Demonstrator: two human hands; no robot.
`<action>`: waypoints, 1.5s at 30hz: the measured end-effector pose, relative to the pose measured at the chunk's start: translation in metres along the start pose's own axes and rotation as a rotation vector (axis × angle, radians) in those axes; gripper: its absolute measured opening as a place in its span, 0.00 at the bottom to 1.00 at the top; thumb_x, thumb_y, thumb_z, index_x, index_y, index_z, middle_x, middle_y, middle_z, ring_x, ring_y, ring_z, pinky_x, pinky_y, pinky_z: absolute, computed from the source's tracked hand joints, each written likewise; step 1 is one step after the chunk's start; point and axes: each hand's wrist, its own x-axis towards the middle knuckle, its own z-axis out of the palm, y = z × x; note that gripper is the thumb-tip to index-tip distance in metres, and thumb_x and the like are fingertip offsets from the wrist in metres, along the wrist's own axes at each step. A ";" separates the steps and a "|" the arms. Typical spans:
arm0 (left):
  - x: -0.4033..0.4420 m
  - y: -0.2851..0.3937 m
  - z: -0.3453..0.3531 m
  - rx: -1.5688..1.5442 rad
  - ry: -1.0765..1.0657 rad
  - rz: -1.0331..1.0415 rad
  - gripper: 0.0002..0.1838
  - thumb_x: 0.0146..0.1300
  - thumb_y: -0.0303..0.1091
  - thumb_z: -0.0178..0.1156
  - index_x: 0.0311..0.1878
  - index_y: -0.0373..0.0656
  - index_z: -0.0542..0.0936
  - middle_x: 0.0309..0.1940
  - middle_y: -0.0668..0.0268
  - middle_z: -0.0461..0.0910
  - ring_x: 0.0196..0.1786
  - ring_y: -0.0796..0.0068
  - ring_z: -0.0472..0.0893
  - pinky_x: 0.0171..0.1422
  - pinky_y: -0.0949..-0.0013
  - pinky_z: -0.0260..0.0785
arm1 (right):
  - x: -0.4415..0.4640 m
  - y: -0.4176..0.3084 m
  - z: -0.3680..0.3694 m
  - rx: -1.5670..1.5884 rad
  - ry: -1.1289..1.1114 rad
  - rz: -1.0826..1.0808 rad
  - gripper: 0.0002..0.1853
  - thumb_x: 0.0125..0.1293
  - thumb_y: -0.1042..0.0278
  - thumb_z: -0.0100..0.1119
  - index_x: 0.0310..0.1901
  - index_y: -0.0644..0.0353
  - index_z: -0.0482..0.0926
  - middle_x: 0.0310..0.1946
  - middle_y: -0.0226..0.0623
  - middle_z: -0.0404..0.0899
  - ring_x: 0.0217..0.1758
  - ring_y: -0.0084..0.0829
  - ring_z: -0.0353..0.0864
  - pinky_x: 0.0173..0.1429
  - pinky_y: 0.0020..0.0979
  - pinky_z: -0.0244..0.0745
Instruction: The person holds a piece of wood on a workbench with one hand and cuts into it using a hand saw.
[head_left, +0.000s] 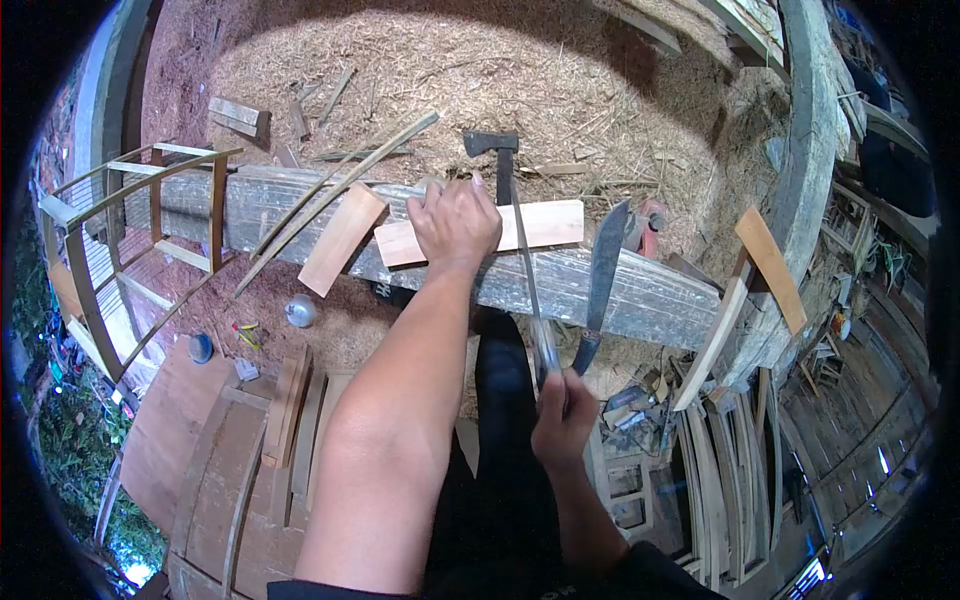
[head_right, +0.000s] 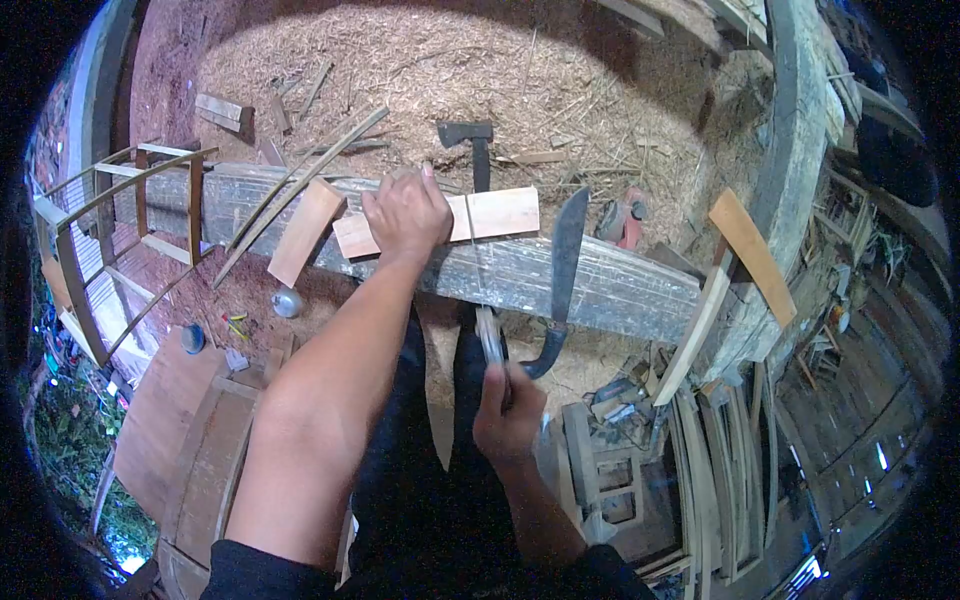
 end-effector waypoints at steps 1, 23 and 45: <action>-0.003 -0.001 0.002 -0.004 -0.007 -0.005 0.24 0.75 0.44 0.49 0.30 0.44 0.89 0.36 0.59 0.88 0.49 0.61 0.82 0.55 0.50 0.63 | -0.011 0.001 -0.007 0.041 -0.049 0.083 0.22 0.79 0.63 0.52 0.23 0.62 0.68 0.17 0.24 0.63 0.22 0.17 0.60 0.27 0.29 0.55; -0.004 -0.002 -0.004 -0.014 -0.038 0.125 0.20 0.74 0.42 0.50 0.33 0.45 0.88 0.40 0.60 0.87 0.51 0.60 0.82 0.58 0.47 0.64 | 0.069 -0.032 0.033 -0.104 0.042 -0.016 0.18 0.76 0.67 0.54 0.28 0.70 0.76 0.18 0.45 0.73 0.23 0.30 0.71 0.32 0.38 0.66; -0.005 0.014 0.000 -0.094 0.091 0.065 0.25 0.75 0.46 0.53 0.26 0.42 0.87 0.30 0.57 0.87 0.39 0.56 0.85 0.53 0.51 0.69 | 0.065 0.040 0.038 0.228 -0.083 -0.110 0.19 0.83 0.63 0.47 0.32 0.64 0.74 0.19 0.25 0.67 0.21 0.14 0.64 0.27 0.24 0.61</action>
